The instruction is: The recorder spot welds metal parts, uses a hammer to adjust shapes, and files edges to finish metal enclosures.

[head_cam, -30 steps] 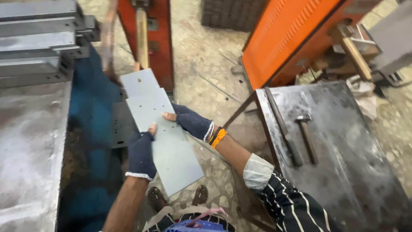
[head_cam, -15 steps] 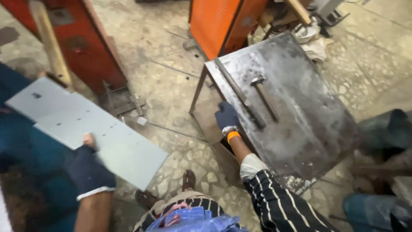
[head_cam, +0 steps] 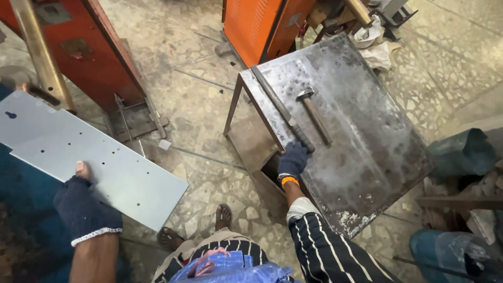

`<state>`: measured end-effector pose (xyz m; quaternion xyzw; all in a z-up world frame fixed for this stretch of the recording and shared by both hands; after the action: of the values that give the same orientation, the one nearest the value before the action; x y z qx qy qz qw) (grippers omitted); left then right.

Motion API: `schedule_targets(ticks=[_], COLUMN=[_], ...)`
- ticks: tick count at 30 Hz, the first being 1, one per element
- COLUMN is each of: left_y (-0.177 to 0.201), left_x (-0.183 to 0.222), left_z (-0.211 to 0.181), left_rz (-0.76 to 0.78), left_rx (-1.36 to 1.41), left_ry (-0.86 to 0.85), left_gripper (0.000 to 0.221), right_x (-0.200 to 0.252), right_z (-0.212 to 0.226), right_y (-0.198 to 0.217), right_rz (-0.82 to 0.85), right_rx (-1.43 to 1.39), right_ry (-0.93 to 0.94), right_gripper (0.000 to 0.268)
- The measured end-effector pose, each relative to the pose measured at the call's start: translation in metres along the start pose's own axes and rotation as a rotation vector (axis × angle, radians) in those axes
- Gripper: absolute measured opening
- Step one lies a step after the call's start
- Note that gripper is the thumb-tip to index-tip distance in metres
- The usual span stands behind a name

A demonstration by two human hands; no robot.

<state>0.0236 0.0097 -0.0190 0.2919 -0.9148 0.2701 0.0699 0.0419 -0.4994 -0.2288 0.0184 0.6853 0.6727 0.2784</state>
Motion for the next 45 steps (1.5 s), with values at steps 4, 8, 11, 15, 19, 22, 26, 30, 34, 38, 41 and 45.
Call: schedule_targets(ticks=[4,8,11,15,19,22,26,30,34,38,41,45], left_y=[-0.005,-0.002,-0.011,-0.029,-0.021,-0.012,0.001,-0.005,0.015,0.029,0.036,0.066], left_x=[-0.003,0.000,0.012,0.031,0.031,0.025,0.010,0.009,-0.001,-0.010,-0.019,-0.055], left_z=[0.011,0.021,0.019,0.007,-0.012,-0.012,-0.004,-0.019,-0.011,-0.029,-0.049,-0.033], left_rz=[-0.011,0.005,0.036,0.023,-0.089,0.061,0.146,0.164,0.206,0.017,-0.034,0.054], left_rx=[0.018,0.018,-0.097,-0.309,-0.331,-0.284,0.133,0.317,0.336,0.033,-0.018,-0.195], left_ry=[-0.011,-0.168,-0.386,-0.554,-0.220,-0.189,-0.028,0.049,0.066,-0.172,-0.184,-0.231], left_gripper=[0.027,0.030,0.030,0.025,0.023,0.024,0.022,0.023,0.025,0.026,0.024,0.029], right_x=[-0.024,-0.065,-0.075,-0.058,-0.023,0.007,0.026,0.023,0.026,0.038,0.042,0.041], right_z=[0.021,0.079,0.164,0.254,0.314,0.345,0.369,0.383,0.391,0.400,0.407,0.408], right_y=[0.005,0.020,0.105,0.198,0.265,0.287,0.292,0.290,0.290,0.305,0.317,0.312], right_rz=[0.068,0.321,0.620,0.931,1.082,1.132,0.664,0.153,0.248,0.303,0.316,0.388], right_rx=[-0.053,-1.049,-1.653,-1.812,-1.662,-1.470,-1.272,-1.010,-0.906,-0.693,-0.575,-0.537], right_ry=[-0.054,-0.419,-0.392,0.015,0.250,0.359,0.583,0.716,0.774,0.812,0.818,0.790], right_gripper=[0.013,0.019,0.018,0.022,0.022,0.022,0.018,0.028,0.056,0.102,0.120,0.123])
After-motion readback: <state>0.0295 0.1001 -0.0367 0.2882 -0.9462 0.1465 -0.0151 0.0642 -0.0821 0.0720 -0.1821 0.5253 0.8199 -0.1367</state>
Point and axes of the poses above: each hand's wrist, its own x-axis away from the middle knuckle, its own y-axis out of the back of the hand, z = x × y, the point moved 1 cm from there along -x, towards the middle knuckle
